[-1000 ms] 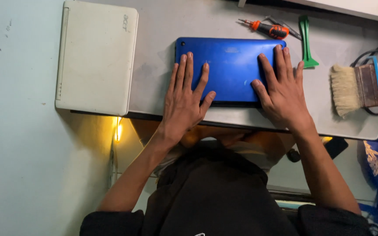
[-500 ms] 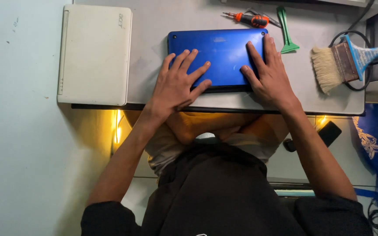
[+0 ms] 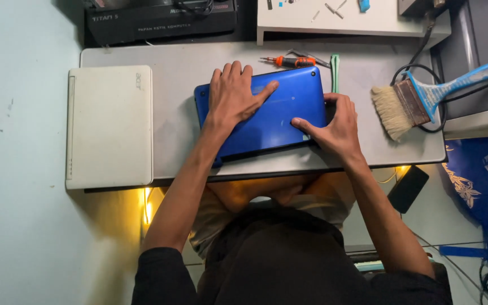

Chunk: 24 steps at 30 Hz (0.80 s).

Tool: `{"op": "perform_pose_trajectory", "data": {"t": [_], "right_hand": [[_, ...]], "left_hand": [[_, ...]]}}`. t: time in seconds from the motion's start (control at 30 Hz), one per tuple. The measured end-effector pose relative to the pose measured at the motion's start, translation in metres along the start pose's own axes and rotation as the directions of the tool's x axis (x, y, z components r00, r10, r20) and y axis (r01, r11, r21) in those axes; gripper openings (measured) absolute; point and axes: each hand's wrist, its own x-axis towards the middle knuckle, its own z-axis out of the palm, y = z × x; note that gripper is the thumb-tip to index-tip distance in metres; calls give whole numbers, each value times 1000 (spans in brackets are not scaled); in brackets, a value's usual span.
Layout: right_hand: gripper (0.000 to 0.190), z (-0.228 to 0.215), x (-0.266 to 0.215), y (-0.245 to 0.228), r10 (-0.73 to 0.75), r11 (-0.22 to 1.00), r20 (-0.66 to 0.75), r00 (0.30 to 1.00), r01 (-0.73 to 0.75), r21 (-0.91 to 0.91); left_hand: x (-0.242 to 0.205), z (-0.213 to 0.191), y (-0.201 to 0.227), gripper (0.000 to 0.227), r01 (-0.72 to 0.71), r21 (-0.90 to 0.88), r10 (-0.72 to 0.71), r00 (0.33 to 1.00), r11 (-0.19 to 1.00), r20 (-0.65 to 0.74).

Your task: The person uses a screwdriver to remove screws from the back of a disassembled laptop. They then remove the old battery, place a new battery into the laptop, and reattach the blue back cover.

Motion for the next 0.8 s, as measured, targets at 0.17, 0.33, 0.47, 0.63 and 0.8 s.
{"op": "perform_pose_trajectory", "data": {"t": [0.17, 0.33, 0.47, 0.63, 0.8], "right_hand": [[65, -3, 24, -11, 88, 711, 179, 980, -188, 678], [37, -14, 75, -25, -43, 862, 48, 998, 13, 507], [50, 0, 83, -8, -30, 896, -44, 999, 46, 441], [59, 7, 85, 1, 4, 906, -70, 998, 26, 423], [91, -44, 74, -56, 92, 890, 24, 995, -93, 447]], "left_hand": [[-6, -63, 21, 84, 17, -108, -38, 978, 994, -203], [-9, -94, 43, 76, -36, -62, 13, 943, 997, -333], [0, -100, 43, 73, -51, -61, 29, 949, 997, -315], [28, -93, 75, 68, -81, -106, 56, 973, 991, -225], [51, -69, 68, 83, -8, -21, 3, 975, 1000, -221]]}}
